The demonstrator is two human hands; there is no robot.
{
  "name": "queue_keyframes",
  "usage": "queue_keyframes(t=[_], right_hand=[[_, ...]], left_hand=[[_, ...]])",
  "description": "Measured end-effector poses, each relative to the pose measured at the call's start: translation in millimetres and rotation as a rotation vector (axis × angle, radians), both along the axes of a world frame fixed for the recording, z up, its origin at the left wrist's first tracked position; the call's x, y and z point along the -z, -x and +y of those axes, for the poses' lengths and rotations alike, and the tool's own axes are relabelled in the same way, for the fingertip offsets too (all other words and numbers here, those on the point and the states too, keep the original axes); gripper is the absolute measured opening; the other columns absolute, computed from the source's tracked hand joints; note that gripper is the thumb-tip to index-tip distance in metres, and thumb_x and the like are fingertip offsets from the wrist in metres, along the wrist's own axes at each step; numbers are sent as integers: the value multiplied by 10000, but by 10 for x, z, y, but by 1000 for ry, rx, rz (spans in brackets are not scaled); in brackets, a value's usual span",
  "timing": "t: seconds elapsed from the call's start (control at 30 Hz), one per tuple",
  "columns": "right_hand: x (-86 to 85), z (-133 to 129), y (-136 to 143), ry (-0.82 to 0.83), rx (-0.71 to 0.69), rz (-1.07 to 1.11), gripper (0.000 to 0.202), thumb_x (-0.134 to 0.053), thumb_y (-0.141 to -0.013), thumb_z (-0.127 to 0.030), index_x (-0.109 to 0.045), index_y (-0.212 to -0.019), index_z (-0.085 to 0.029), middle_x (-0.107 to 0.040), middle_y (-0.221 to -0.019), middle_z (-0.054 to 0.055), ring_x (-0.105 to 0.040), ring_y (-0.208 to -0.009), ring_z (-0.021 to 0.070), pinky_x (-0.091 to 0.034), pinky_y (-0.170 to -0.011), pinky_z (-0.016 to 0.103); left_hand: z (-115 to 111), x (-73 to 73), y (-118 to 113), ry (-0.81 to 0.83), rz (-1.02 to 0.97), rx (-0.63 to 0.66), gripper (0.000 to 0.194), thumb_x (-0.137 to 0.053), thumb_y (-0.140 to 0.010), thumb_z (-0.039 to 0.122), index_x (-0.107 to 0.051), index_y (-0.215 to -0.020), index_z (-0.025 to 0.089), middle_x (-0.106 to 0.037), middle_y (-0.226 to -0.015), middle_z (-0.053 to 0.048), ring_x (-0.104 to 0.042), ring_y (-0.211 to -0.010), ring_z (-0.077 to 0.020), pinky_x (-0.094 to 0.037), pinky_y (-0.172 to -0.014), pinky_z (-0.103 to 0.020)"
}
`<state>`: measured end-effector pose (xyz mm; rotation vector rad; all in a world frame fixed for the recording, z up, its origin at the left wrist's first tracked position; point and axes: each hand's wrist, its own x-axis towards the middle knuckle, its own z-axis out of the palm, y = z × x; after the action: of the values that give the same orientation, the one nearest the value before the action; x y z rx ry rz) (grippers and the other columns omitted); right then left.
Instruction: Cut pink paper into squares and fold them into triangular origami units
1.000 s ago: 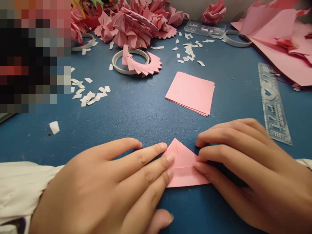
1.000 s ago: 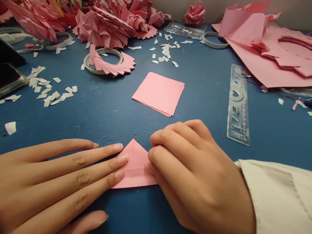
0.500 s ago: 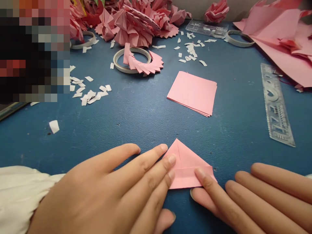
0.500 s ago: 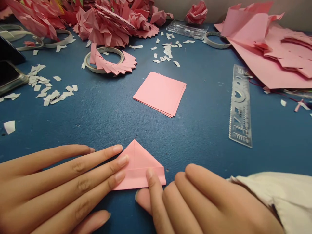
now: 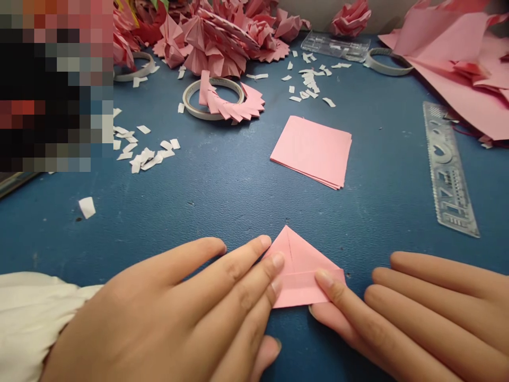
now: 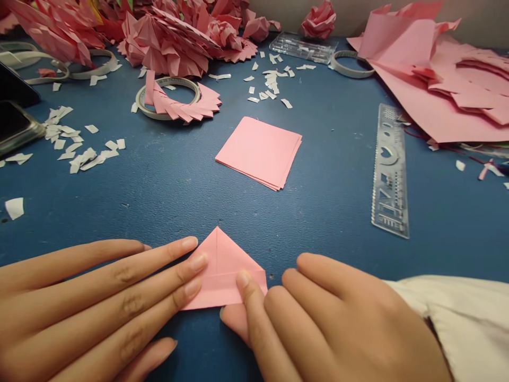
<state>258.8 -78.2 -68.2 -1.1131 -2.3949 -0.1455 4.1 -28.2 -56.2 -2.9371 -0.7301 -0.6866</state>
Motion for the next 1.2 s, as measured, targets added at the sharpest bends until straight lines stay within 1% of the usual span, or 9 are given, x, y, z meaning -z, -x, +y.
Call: queue_keyframes(t=[0.1, 0.23, 0.5, 0.67, 0.8, 0.9, 1.0, 1.1, 1.2], right_hand=[[-18, 46, 32, -23, -13, 33, 101, -653, -971, -68, -718, -1008, -138, -624, -626, 1, -554, -595, 186, -436, -586, 409], [-26, 57, 32, -27, -5, 41, 77, -686, -971, -75, -706, -968, -150, -639, -646, -8, -566, -615, 174, -445, -612, 407], [-63, 53, 29, -51, -16, 27, 169, -573, -1068, -165, -708, -967, -150, -622, -635, -25, -531, -595, 155, -451, -641, 403], [-66, 6, -4, 15, -22, 54, 220, -512, -1104, -257, -706, -1005, -228, -554, -621, -38, -496, -582, 170, -444, -639, 394], [5, -91, -119, 42, -35, -29, 214, -580, -1066, -414, -731, -1034, -267, -566, -664, -1, -530, -611, 194, -441, -596, 383], [74, -177, -225, 22, -34, -71, 329, -597, -1028, -558, -749, -1017, -267, -581, -689, 29, -568, -663, 212, -464, -598, 376], [106, -200, -274, 19, -35, -72, 380, -594, -1013, -606, -751, -997, -260, -583, -690, 39, -577, -682, 216, -471, -595, 372], [71, -127, -220, 18, -34, -61, 316, -643, -1004, -548, -741, -949, -254, -576, -678, 30, -572, -676, 209, -459, -592, 367], [-7, -16, -101, 21, 0, 2, 164, -691, -999, -317, -702, -854, -241, -563, -654, 2, -550, -648, 181, -433, -602, 367]], left_hand=[[50, -24, 22, -20, -34, 58, 319, -457, -1139, 275, -752, -1092, 165, -796, -1256, -35, -706, -1216, -167, -538, -945, -372], [140, -89, -22, 56, -25, 124, 346, -416, -1146, 236, -739, -1096, 124, -798, -1228, -50, -682, -1222, -181, -515, -919, -405], [171, -145, -57, 99, -32, 119, 291, -428, -1134, 217, -708, -1063, 183, -796, -1188, -23, -706, -1086, -198, -486, -895, -398], [173, -134, -92, 92, -46, 127, 304, -417, -1128, 190, -706, -1035, 177, -792, -1157, -32, -700, -1055, -203, -488, -862, -397], [182, -130, -105, 87, -80, 139, 285, -438, -1114, 160, -712, -1036, 147, -789, -1140, -40, -696, -1059, -195, -491, -861, -384], [175, -129, -83, 138, -128, 173, 246, -453, -1108, 132, -699, -1112, 115, -802, -1140, -29, -702, -1066, -158, -496, -905, -361], [186, -120, -67, 185, -133, 200, 237, -452, -1111, 99, -687, -1134, 127, -814, -1156, -1, -698, -1074, -113, -474, -984, -332], [215, -110, -79, 212, -109, 210, 314, -387, -1132, 96, -696, -1118, 149, -815, -1175, 34, -700, -1069, -92, -444, -1034, -316], [230, -107, -86, 210, -103, 198, 373, -340, -1119, 61, -697, -1126, 167, -814, -1174, 60, -710, -1068, -78, -431, -1055, -294]])
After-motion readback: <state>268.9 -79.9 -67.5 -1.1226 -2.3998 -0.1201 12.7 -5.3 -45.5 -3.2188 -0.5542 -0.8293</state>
